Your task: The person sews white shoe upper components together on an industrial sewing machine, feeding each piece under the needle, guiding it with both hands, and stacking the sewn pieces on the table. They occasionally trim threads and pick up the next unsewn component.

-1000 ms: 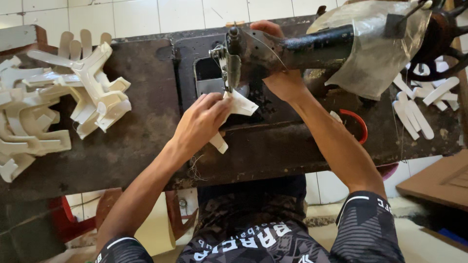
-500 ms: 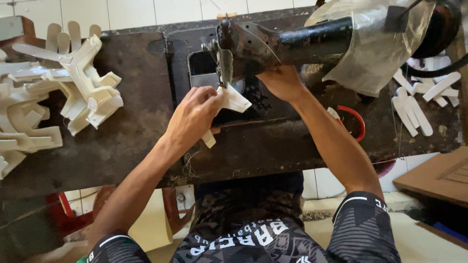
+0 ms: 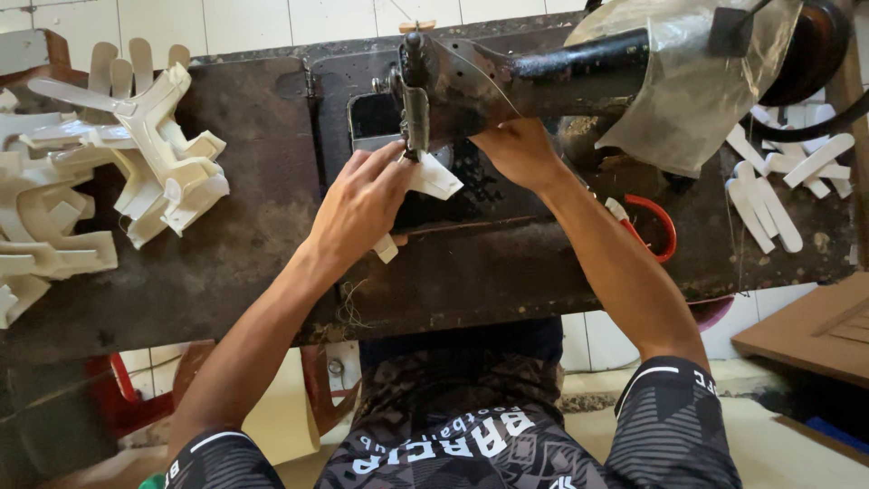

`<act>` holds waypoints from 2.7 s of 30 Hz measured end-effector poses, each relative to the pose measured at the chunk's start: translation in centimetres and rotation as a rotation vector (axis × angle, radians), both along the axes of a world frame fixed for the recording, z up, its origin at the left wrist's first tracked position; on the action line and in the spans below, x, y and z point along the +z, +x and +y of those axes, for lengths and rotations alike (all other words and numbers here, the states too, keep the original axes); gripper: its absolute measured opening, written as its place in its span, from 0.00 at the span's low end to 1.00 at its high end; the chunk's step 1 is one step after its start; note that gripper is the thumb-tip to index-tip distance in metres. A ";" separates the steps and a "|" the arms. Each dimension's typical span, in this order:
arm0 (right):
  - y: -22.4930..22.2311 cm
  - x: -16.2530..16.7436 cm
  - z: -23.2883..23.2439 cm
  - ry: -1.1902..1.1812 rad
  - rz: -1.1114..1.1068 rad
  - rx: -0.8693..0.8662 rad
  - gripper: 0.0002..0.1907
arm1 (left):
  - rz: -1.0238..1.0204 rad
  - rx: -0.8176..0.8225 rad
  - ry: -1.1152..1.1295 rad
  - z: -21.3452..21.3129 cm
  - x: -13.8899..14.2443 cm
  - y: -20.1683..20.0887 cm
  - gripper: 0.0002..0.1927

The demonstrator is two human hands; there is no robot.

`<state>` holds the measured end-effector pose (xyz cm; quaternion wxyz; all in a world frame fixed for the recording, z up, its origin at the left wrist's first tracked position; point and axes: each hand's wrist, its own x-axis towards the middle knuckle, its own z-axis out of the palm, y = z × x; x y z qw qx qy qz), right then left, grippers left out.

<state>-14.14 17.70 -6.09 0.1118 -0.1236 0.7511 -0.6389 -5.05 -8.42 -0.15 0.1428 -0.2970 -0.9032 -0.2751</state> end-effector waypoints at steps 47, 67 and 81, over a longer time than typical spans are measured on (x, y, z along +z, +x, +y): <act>0.1 -0.6 -0.2 -0.132 0.240 0.107 0.10 | -0.085 0.067 0.232 -0.2 -0.6 -1.3 0.12; 0.2 0.4 -1.0 -0.211 0.242 0.085 0.09 | -0.070 0.076 0.239 0.3 -0.4 -1.5 0.11; 0.5 0.3 -0.5 0.006 0.167 -0.025 0.06 | -0.085 0.039 0.239 -0.2 -0.2 -2.0 0.08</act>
